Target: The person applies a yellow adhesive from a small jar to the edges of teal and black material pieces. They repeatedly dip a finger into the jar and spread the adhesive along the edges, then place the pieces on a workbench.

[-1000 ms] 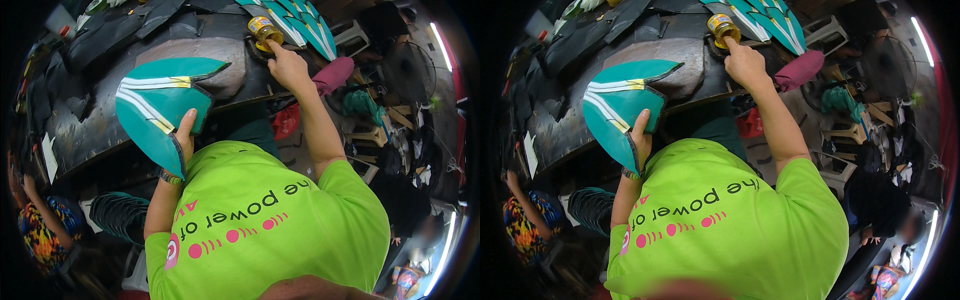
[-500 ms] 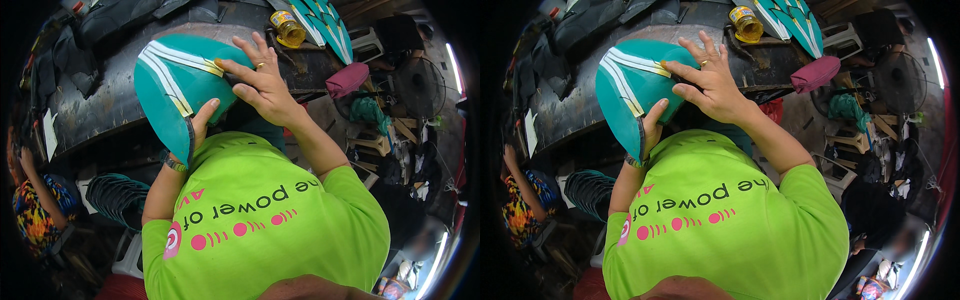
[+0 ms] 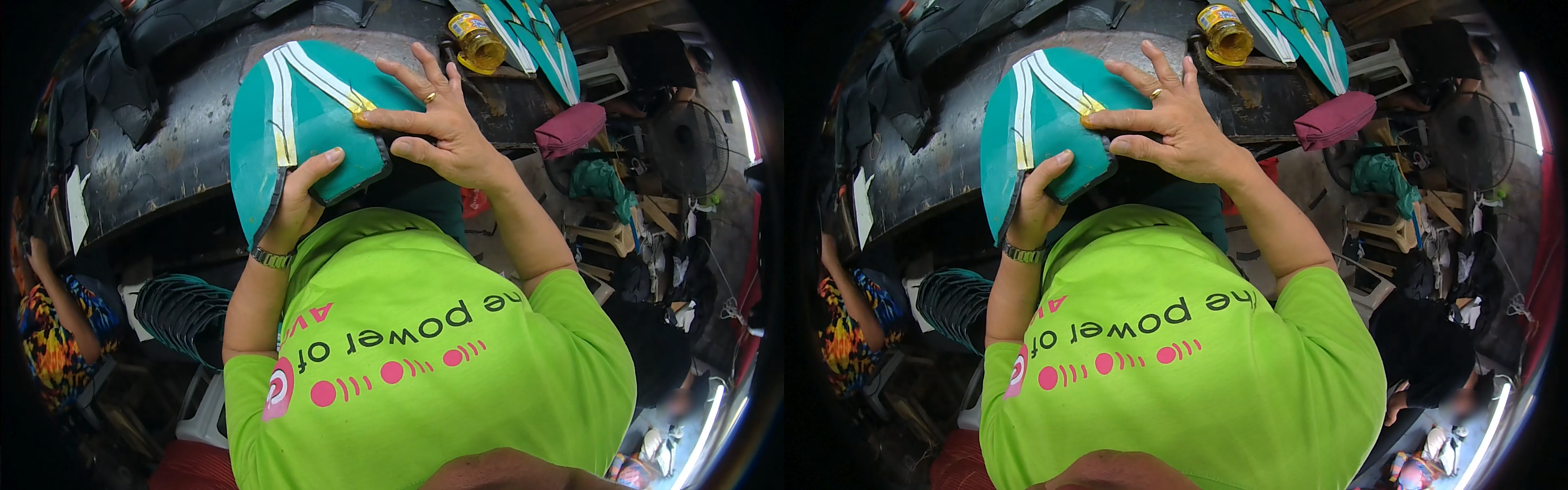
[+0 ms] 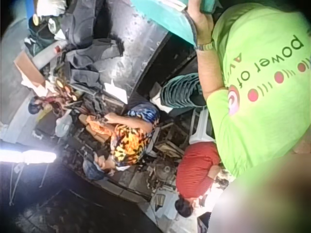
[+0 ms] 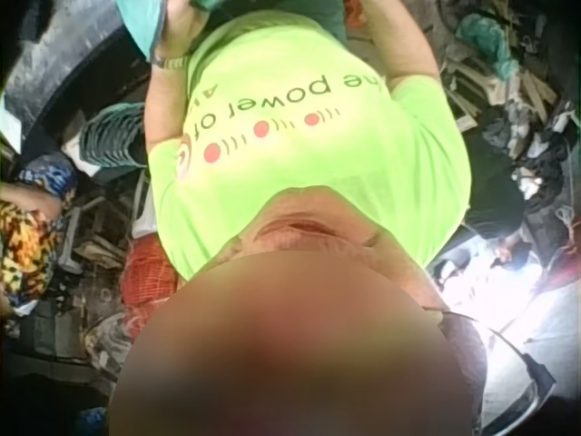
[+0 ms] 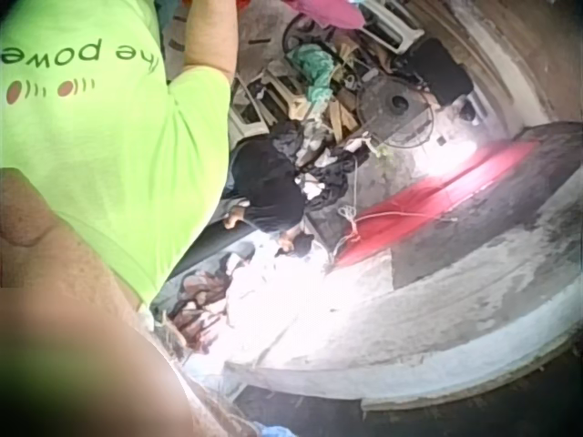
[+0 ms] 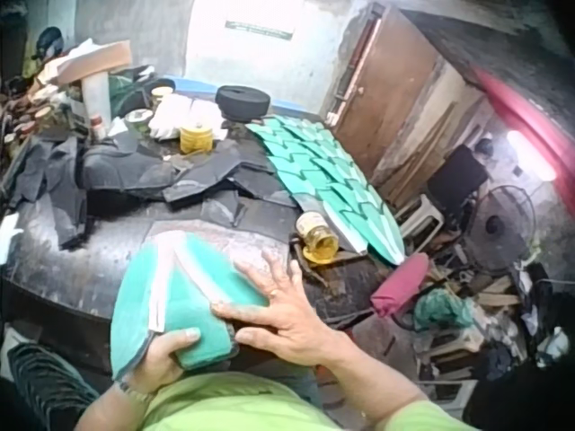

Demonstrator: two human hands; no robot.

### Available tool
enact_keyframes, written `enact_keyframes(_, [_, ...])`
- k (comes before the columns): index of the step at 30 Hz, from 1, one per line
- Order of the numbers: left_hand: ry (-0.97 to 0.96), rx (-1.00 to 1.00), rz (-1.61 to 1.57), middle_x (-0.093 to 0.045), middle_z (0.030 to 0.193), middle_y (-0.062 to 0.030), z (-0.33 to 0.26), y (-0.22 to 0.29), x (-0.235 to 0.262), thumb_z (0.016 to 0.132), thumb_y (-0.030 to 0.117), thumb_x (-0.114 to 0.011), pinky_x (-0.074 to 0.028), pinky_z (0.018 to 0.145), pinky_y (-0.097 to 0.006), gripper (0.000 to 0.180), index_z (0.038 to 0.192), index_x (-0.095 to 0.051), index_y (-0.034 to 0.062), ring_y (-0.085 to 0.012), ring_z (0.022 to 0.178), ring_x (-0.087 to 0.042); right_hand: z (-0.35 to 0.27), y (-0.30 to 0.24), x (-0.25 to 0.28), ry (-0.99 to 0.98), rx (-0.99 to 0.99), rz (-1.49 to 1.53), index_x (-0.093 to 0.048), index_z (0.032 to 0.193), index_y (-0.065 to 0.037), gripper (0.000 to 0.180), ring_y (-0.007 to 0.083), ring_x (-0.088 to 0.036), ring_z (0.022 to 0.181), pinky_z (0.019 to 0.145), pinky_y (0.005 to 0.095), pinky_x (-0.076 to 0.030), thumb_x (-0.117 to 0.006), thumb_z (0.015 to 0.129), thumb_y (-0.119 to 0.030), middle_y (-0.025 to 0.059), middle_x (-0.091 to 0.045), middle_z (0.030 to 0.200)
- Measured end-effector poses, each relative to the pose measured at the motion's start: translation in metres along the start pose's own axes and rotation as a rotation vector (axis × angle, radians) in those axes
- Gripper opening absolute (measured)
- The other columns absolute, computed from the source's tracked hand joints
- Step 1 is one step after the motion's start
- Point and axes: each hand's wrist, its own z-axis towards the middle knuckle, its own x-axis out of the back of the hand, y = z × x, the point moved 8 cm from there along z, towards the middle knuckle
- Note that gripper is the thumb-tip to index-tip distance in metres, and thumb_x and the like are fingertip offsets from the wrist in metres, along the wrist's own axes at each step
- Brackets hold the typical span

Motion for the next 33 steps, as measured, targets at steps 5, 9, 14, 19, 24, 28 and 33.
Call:
enact_keyframes(5, [-0.037,-0.001,-0.055,-0.062,0.123,-0.0178,0.000,0.004,-0.005,0.090,0.002,-0.062,-0.057,0.092,-0.039,0.049,0.136,-0.046,-0.0033,-0.0274,0.109,-0.066,-0.004,-0.008,0.004,-0.030,0.090,-0.016,-0.072,0.120,-0.037,0.037,0.0355,-0.009,0.152,0.115,0.0628,0.007,-0.059,0.091,-0.054,0.0058,-0.039,0.156])
enact_keyframes(9, [-0.066,0.040,-0.058,-0.061,0.125,-0.0183,0.002,0.000,-0.003,0.092,0.003,-0.058,-0.055,0.096,-0.040,0.046,0.136,-0.046,-0.0035,-0.0276,0.112,-0.065,-0.011,-0.016,0.005,-0.037,0.161,-0.089,-0.073,0.117,-0.038,0.038,0.0345,-0.011,0.151,0.117,0.0588,0.007,-0.064,0.086,-0.056,0.0053,-0.042,0.154])
enact_keyframes(14, [-0.066,0.113,-0.078,-0.064,0.122,-0.0171,0.006,-0.008,0.002,0.093,0.005,-0.058,-0.056,0.094,-0.039,0.041,0.133,-0.050,-0.0033,-0.0265,0.109,-0.066,-0.020,-0.026,0.009,0.013,0.242,-0.094,-0.073,0.116,-0.041,0.039,0.0342,-0.015,0.151,0.119,0.0553,0.006,-0.069,0.080,-0.055,0.0044,-0.044,0.153])
enact_keyframes(19, [-0.072,0.162,-0.155,-0.064,0.121,-0.0155,0.006,-0.014,0.002,0.095,0.008,-0.058,-0.056,0.093,-0.037,0.039,0.131,-0.051,-0.0031,-0.0246,0.107,-0.067,-0.024,-0.032,0.015,0.085,0.325,-0.283,-0.070,0.119,-0.044,0.045,0.0330,-0.017,0.151,0.120,0.0554,0.006,-0.072,0.075,-0.054,0.0025,-0.044,0.153])
enact_keyframes(24, [0.004,0.080,-0.204,-0.065,0.119,-0.0145,0.012,-0.007,0.002,0.096,0.007,-0.058,-0.057,0.092,-0.037,0.036,0.130,-0.052,-0.0018,-0.0248,0.104,-0.068,-0.026,-0.036,0.027,0.144,0.338,-0.411,-0.065,0.121,-0.051,0.044,0.0297,-0.023,0.150,0.120,0.0572,0.007,-0.070,0.078,-0.053,-0.0030,-0.042,0.155])
enact_keyframes(28, [0.088,-0.092,-0.161,-0.066,0.118,-0.0138,0.019,0.015,0.007,0.096,0.006,-0.058,-0.058,0.092,-0.039,0.033,0.128,-0.052,-0.0014,-0.0244,0.103,-0.069,-0.029,-0.037,0.041,0.254,0.275,-0.291,-0.072,0.115,-0.041,0.039,0.0324,-0.031,0.146,0.120,0.0553,0.000,-0.073,0.077,-0.053,0.0021,-0.046,0.151])
enact_keyframes(33, [0.083,-0.158,-0.032,-0.065,0.119,-0.0126,0.018,0.016,-0.002,0.095,0.004,-0.059,-0.057,0.091,-0.034,0.034,0.128,-0.053,0.0003,-0.0233,0.106,-0.067,-0.025,-0.033,0.028,0.319,0.123,-0.313,-0.075,0.116,-0.031,0.041,0.0354,-0.028,0.144,0.118,0.0527,-0.009,-0.080,0.075,-0.029,0.0096,-0.047,0.149])
